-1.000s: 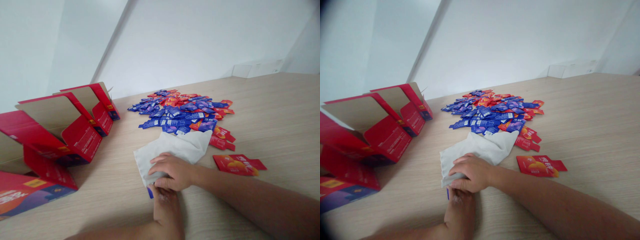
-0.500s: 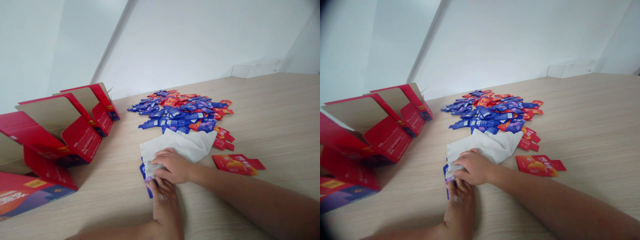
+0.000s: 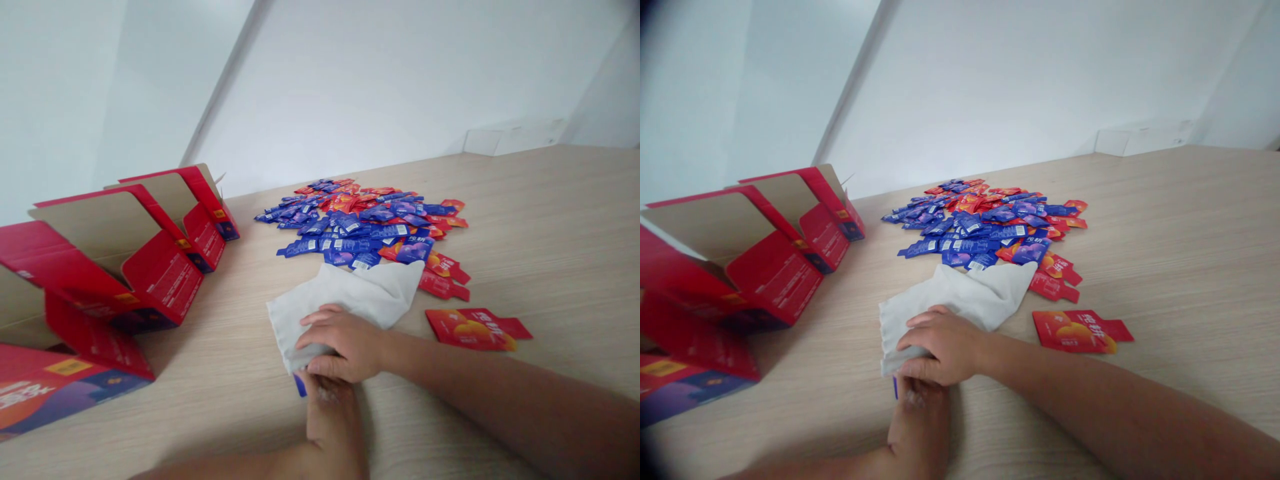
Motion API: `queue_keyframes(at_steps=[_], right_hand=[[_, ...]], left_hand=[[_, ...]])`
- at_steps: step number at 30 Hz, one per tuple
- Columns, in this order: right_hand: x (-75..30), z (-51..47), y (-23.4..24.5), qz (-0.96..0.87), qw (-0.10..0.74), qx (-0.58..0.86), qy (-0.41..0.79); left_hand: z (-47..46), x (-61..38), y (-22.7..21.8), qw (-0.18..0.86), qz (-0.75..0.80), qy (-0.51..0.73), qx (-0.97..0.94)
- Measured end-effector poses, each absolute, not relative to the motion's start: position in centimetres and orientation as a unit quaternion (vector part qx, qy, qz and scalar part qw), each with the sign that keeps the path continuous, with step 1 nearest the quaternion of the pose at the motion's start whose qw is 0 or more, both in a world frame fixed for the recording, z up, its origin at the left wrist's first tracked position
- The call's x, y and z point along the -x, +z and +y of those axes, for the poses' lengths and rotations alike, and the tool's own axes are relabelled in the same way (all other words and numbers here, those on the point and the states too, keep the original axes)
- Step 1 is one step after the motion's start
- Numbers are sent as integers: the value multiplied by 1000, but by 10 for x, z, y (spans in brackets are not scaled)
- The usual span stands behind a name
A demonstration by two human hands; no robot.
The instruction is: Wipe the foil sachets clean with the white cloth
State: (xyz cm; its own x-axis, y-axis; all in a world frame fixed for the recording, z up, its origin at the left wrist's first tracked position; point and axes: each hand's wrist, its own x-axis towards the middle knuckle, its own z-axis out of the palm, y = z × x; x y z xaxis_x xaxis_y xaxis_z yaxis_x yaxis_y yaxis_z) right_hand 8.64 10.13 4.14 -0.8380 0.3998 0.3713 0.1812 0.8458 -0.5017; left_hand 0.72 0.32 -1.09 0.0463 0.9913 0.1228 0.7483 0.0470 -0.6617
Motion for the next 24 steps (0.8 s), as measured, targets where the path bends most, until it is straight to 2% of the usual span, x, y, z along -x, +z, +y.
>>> queue_keyframes(at_steps=[5, 10, 17, 24], right_hand=[[-84, 104, 38, -924, 239, 212, 212], [-83, 107, 38, -915, 229, 262, 205], [-86, 107, 38, -925, 238, 202, 215], [-87, 104, 40, -933, 233, 142, 236]], left_hand=[[2, -6, -11, 344, -646, 237, 639], [2, -6, -9, 334, -641, 218, 656], [-1, 2, -4, 380, -595, 212, 675], [2, -7, -18, 325, -667, 224, 632]])
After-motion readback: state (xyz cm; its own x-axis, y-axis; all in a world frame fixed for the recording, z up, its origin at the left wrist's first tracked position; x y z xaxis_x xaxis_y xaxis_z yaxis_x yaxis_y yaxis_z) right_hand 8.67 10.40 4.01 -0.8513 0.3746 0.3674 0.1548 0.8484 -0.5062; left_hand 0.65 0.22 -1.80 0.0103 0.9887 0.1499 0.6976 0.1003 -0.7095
